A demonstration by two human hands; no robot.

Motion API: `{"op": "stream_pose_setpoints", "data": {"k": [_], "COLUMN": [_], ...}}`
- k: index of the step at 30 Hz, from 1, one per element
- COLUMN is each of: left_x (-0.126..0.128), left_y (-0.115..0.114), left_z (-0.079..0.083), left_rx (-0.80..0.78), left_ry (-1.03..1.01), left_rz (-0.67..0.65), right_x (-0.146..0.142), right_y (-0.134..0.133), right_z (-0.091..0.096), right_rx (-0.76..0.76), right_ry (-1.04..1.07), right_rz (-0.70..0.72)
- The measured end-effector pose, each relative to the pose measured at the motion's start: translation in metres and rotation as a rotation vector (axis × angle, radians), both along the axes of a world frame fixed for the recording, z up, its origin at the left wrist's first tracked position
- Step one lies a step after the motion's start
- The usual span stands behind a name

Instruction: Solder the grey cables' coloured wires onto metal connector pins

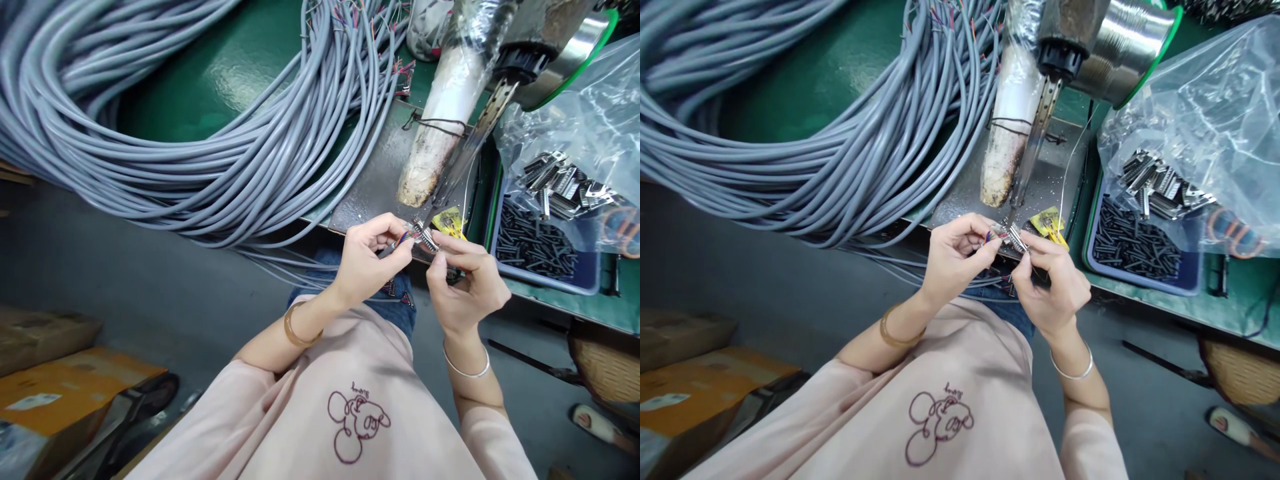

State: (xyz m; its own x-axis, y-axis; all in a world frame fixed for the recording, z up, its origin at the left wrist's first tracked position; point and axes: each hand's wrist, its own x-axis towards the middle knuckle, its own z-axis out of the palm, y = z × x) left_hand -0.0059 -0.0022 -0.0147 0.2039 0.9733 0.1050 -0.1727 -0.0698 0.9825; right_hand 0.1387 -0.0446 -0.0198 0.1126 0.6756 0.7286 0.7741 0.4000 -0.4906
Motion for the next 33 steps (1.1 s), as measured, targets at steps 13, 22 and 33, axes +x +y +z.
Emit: {"op": "stream_pose_setpoints", "data": {"k": [13,22,33], "left_x": [0.000,-0.001,-0.004], "left_y": [0.002,0.003,0.004], "left_z": [0.002,0.009,0.008], "left_rx": [-0.019,0.013,-0.107], "left_ry": [0.015,0.014,-0.015], "left_rz": [0.015,0.039,-0.038], "right_x": [0.001,-0.003,-0.002], "right_y": [0.003,0.006,0.002], "right_z": [-0.002,0.004,0.005], "right_rx": [0.010,0.044,0.060], "right_ry": [-0.002,-0.012,-0.127], "right_rz": [0.015,0.001,-0.003]}}
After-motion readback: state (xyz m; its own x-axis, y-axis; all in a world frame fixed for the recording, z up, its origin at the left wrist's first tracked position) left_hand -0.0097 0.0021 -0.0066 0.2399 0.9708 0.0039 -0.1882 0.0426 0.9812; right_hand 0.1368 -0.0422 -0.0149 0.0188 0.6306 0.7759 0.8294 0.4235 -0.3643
